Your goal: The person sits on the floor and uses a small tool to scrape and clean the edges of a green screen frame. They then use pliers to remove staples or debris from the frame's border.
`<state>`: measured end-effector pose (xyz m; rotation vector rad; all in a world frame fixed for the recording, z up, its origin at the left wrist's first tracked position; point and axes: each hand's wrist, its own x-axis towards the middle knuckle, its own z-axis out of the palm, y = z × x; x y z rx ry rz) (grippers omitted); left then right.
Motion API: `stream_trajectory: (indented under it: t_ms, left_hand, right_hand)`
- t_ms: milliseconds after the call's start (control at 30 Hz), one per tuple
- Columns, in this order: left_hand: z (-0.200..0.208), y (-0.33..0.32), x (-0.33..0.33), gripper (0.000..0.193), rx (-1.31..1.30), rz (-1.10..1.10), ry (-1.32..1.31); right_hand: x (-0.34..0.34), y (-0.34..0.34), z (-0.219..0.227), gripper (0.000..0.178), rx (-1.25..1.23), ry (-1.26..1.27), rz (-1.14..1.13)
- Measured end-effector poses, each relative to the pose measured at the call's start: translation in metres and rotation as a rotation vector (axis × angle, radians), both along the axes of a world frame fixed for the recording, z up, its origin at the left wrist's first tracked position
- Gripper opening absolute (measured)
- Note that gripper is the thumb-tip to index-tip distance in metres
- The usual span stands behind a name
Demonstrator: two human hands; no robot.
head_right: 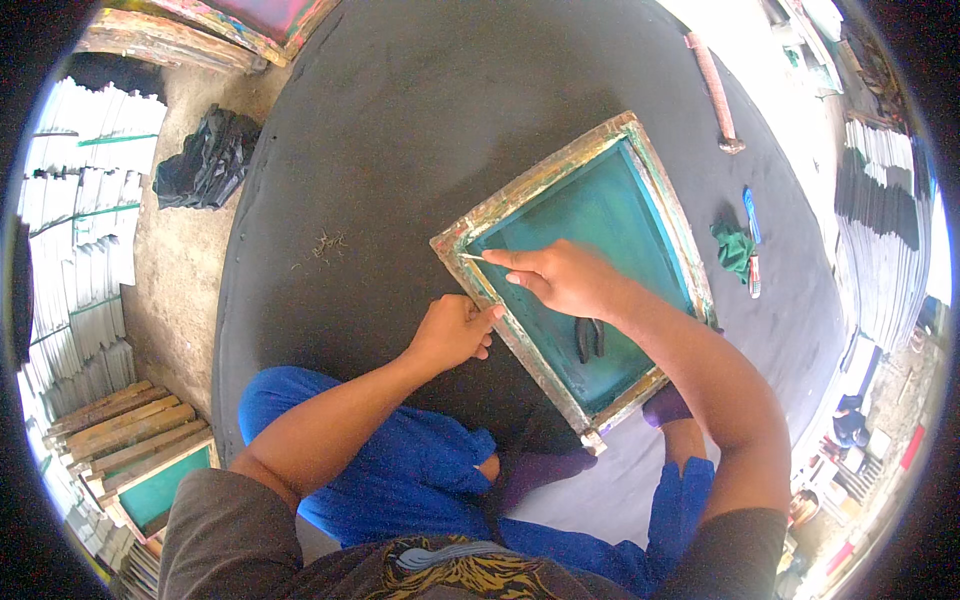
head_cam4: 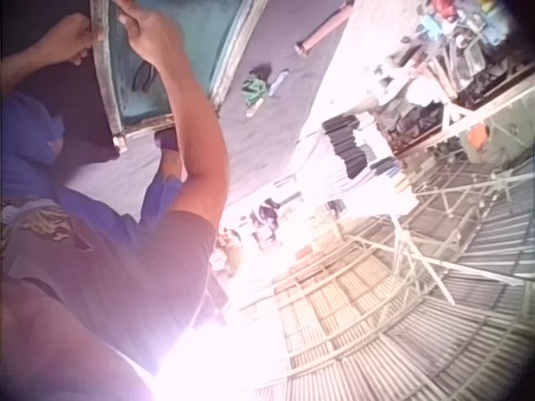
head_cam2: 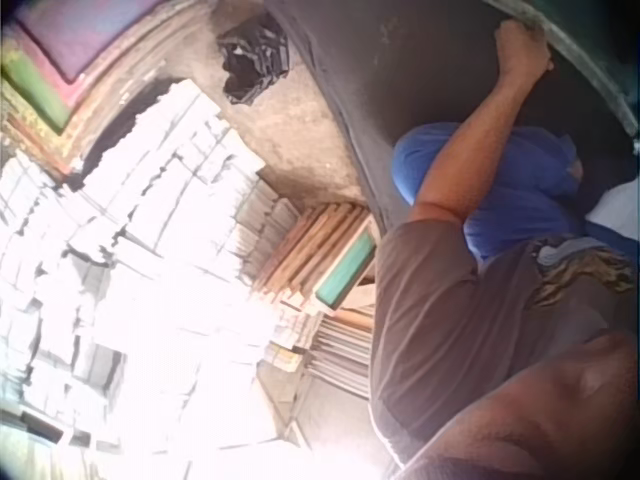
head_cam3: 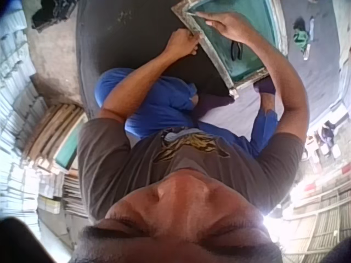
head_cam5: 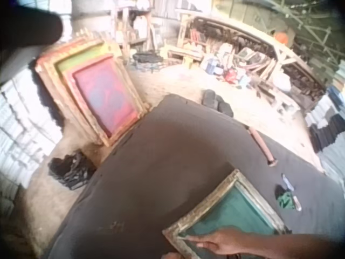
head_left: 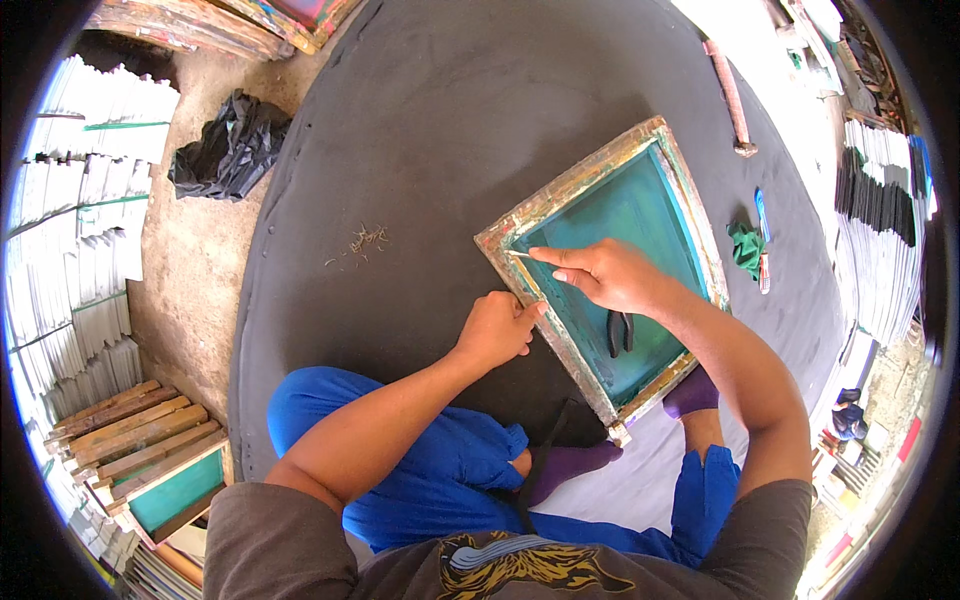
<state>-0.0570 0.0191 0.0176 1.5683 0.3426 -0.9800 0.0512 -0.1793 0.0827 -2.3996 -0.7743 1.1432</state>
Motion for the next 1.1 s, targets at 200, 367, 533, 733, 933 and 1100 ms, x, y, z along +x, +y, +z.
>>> stream_trajectory:
  t_ms: [200,367,533,733,933,1100]
  left_hand:
    - [0.001,-0.003,0.003,0.046,-0.017,-0.019,0.000]
    - [0.000,0.001,0.003,0.047,-0.015,-0.036,-0.009]
    - [-0.005,0.004,0.009,0.051,0.011,-0.145,-0.070]
    - [0.029,0.037,0.053,0.055,0.343,-0.611,-0.184]
    - [0.034,0.053,0.059,0.044,0.618,-0.057,-0.841]
    - [0.016,0.031,0.047,0.041,0.681,-0.021,-0.846]
  right_hand:
    - [-0.017,-0.018,-0.055,0.046,0.426,0.061,-0.205]
    - [-0.013,-0.006,-0.015,0.044,0.240,0.989,-0.845]
    - [-0.044,-0.006,-0.013,0.050,0.277,0.498,-0.629]
    - [-0.103,-0.006,0.010,0.063,0.071,0.025,-0.727]
    - [-0.188,-0.008,-0.004,0.055,-0.058,-0.326,-0.801]
    - [-0.223,-0.013,-0.032,0.050,0.005,-0.437,-0.816]
